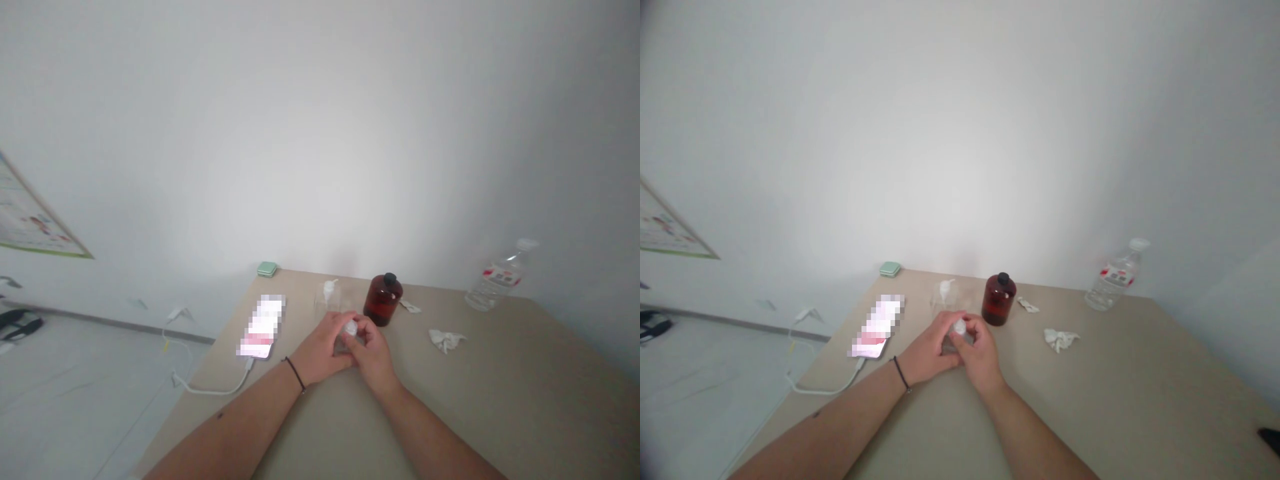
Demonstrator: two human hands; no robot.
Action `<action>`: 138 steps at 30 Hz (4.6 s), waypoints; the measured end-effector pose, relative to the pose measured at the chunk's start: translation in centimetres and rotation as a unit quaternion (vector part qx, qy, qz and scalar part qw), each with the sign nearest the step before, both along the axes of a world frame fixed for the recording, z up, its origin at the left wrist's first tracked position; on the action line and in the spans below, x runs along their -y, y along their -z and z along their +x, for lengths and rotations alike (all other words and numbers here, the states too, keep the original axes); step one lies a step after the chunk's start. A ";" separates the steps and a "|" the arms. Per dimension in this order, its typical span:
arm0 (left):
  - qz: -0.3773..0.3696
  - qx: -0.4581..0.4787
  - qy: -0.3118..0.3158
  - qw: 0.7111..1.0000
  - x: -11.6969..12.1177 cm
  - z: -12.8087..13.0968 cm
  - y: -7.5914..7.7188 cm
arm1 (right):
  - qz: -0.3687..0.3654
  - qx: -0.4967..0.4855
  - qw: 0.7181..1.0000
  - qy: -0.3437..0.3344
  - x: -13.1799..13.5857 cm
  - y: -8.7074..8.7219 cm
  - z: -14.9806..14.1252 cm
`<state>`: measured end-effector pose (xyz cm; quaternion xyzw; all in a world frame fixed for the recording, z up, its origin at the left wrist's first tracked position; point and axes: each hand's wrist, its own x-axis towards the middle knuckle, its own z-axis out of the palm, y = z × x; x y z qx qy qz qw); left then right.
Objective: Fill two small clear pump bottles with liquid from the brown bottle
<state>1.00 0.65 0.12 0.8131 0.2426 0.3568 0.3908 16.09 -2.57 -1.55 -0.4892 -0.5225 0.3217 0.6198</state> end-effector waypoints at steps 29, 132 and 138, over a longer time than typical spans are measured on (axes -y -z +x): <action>-0.041 0.028 0.014 0.999 -0.9 0.3 0.4 | -0.001 -0.025 1.000 0.007 -0.1 -0.4 -0.6; -0.001 0.068 0.023 0.997 -1.1 0.0 0.2 | -0.048 -0.008 0.994 -0.102 -0.2 -0.2 1.0; -0.017 0.070 0.030 0.997 -1.1 -0.2 0.2 | -0.043 0.001 0.996 -0.079 -0.4 0.0 1.0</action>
